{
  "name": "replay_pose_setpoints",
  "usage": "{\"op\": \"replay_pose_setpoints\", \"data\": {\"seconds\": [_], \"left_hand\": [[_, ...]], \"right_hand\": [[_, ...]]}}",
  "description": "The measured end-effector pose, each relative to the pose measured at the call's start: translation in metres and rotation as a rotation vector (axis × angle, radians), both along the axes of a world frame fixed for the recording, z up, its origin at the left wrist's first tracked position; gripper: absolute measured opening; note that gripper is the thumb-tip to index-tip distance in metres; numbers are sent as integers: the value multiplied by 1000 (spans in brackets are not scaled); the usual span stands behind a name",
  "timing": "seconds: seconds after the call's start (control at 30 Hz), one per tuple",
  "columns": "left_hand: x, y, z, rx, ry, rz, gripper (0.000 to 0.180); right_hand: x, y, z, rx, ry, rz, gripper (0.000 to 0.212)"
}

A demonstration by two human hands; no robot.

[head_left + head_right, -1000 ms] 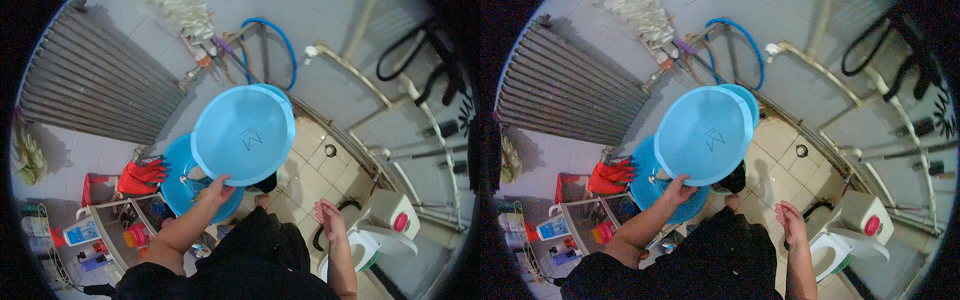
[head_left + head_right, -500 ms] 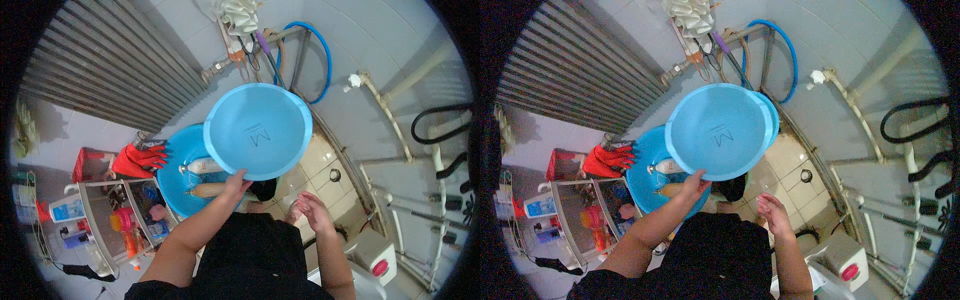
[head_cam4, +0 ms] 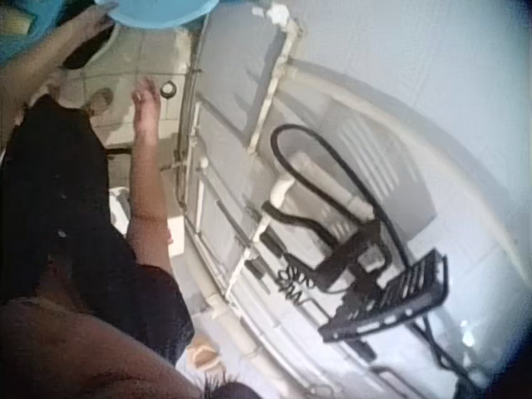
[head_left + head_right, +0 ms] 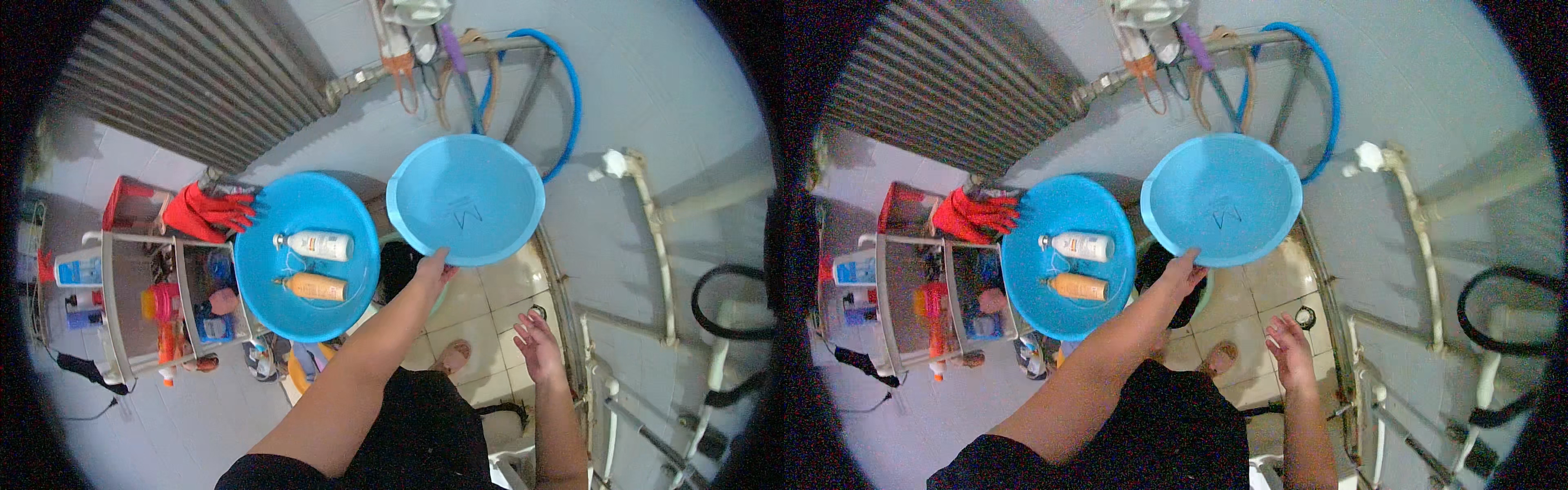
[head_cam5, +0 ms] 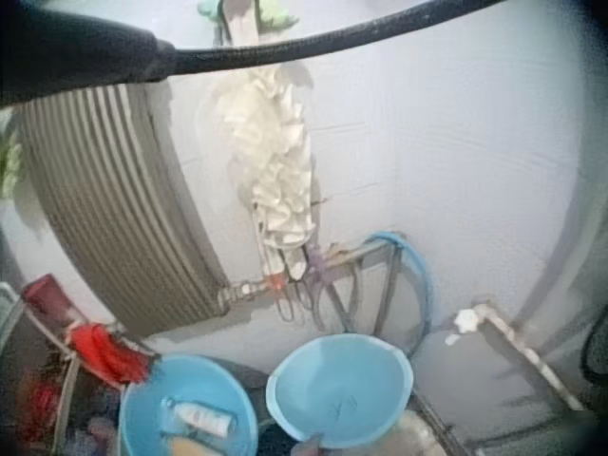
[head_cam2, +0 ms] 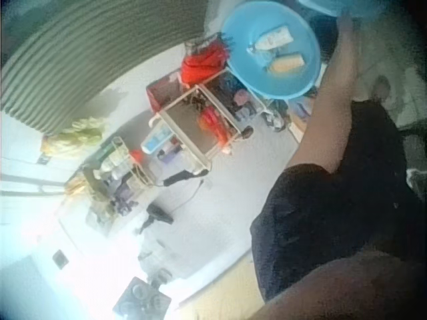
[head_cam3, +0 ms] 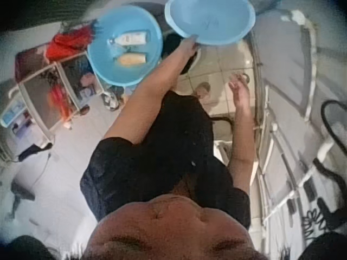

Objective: The person hand-washes several pieces of clothing in a blue basin filled with water in a bathroom. They scrub and rinse a maroon garment, a beige garment, and a black garment, then wring them out and place them into a green basin. The person then carries the green basin to a bedroom and places it on a table.

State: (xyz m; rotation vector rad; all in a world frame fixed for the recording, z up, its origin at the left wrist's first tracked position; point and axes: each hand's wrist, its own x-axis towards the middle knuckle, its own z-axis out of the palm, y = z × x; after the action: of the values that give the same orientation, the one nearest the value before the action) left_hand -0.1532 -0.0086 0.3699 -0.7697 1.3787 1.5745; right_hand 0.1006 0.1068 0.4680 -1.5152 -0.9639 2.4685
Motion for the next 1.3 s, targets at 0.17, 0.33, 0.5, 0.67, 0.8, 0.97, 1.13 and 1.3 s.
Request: {"op": "replay_pose_setpoints", "data": {"seconds": [0.17,0.33,0.5,0.67,0.8,0.97,1.13,1.3], "left_hand": [[-12,-12,-16,-100,109,-200,49],[8,-48,-34,51,124,-287,54],[-16,-50,-6,-51,272,-248,61],[-38,-42,-49,-134,450,-423,46],[12,-73,-97,-19,396,-238,42],[109,-187,-197,-87,84,-334,22],[123,-325,-328,-306,73,-96,35],[89,-422,-483,-670,369,-177,39]], "right_hand": [[-38,9,-49,-28,-33,57,63],[-81,9,-87,-64,-74,62,80],[-132,17,-108,-77,-142,41,84],[-164,10,-132,106,-174,178,79],[-155,-9,-167,232,-159,48,73],[-106,-51,-233,245,-205,-68,55],[-84,-88,-338,110,-431,202,54],[-110,-94,-435,273,-371,464,66]]}}
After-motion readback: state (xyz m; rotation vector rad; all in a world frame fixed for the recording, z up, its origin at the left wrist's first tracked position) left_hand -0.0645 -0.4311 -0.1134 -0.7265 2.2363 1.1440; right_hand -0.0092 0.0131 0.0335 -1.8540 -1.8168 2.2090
